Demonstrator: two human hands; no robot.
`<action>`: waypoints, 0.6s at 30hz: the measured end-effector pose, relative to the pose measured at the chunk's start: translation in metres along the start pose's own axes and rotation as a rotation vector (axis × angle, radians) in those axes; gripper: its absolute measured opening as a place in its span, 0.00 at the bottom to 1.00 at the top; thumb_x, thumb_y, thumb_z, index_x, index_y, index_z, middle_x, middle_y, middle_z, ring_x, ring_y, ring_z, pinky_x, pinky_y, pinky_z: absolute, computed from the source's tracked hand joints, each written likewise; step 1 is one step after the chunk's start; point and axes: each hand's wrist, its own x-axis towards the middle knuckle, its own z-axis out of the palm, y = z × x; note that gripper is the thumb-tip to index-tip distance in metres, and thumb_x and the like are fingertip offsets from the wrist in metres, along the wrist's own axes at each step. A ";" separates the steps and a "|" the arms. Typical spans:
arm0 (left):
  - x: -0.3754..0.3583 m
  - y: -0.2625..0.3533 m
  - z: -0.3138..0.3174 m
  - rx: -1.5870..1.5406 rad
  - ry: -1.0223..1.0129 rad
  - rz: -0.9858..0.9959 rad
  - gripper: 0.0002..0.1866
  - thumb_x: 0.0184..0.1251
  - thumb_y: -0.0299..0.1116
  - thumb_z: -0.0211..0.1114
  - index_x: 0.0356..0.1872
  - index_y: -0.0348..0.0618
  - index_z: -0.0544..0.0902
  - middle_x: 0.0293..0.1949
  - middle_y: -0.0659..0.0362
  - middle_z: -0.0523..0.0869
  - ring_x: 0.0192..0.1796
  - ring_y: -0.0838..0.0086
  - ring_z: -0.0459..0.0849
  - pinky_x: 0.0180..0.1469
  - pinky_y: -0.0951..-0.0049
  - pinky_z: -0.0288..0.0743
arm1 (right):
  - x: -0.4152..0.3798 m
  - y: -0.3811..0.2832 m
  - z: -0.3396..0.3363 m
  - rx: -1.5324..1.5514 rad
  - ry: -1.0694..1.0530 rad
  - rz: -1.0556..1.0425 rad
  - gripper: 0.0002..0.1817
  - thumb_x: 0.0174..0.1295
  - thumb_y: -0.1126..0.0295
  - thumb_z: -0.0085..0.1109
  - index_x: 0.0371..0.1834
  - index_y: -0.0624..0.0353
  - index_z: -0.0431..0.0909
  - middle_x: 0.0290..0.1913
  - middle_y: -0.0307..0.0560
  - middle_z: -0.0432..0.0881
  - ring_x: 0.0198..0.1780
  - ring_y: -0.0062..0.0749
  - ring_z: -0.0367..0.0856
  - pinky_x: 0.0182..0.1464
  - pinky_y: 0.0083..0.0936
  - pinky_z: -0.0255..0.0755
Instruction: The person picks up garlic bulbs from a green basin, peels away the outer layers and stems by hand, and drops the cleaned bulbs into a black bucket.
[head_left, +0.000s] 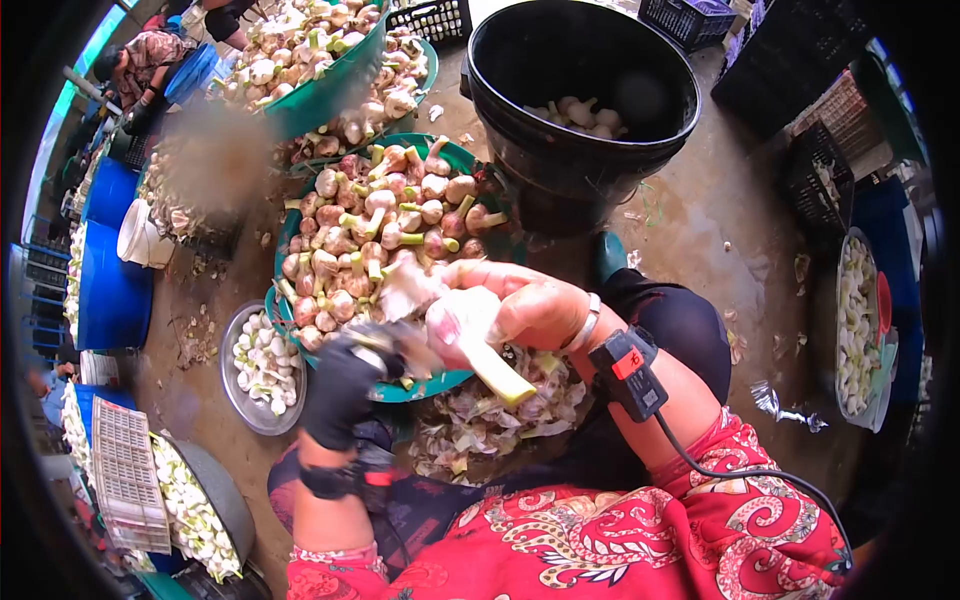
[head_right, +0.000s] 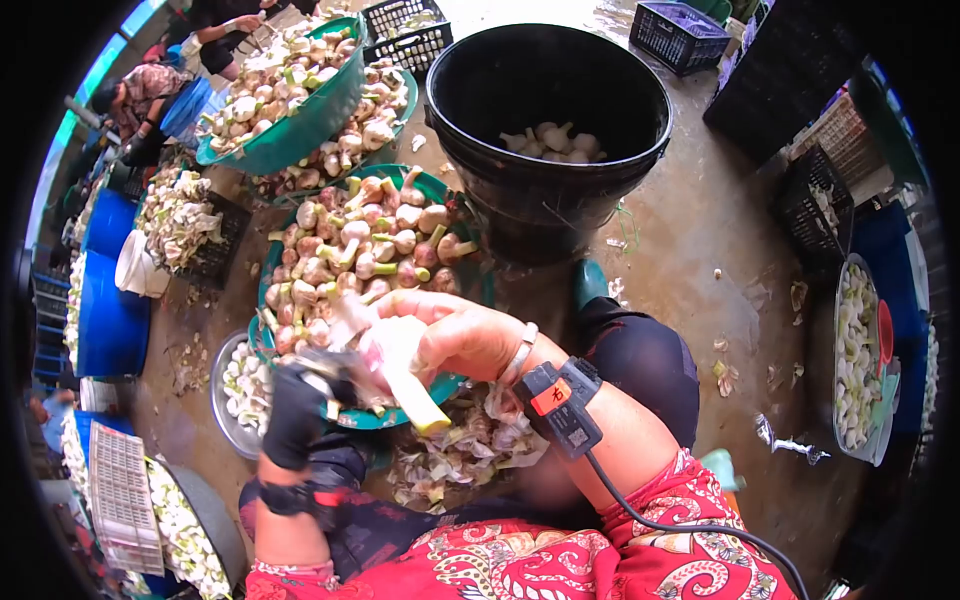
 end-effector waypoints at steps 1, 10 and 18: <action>-0.001 0.019 0.016 -0.257 -0.044 -0.130 0.17 0.61 0.30 0.63 0.52 0.36 0.81 0.41 0.55 0.86 0.46 0.71 0.84 0.48 0.71 0.77 | -0.002 -0.005 -0.002 -0.113 0.079 -0.012 0.36 0.44 0.73 0.64 0.61 0.66 0.66 0.50 0.48 0.79 0.51 0.32 0.79 0.57 0.27 0.71; 0.021 0.076 0.009 0.034 0.487 0.353 0.16 0.52 0.23 0.69 0.45 0.37 0.84 0.34 0.55 0.86 0.39 0.67 0.84 0.45 0.68 0.78 | 0.004 0.009 0.002 -0.280 0.213 -0.077 0.20 0.53 0.66 0.63 0.50 0.58 0.76 0.34 0.33 0.79 0.32 0.15 0.75 0.29 0.15 0.68; 0.024 0.084 0.012 0.046 0.517 0.289 0.07 0.55 0.24 0.66 0.36 0.37 0.83 0.37 0.51 0.85 0.40 0.59 0.83 0.46 0.63 0.76 | 0.001 0.007 0.012 -0.300 0.355 -0.026 0.21 0.53 0.58 0.71 0.45 0.56 0.77 0.33 0.35 0.81 0.31 0.14 0.76 0.28 0.14 0.65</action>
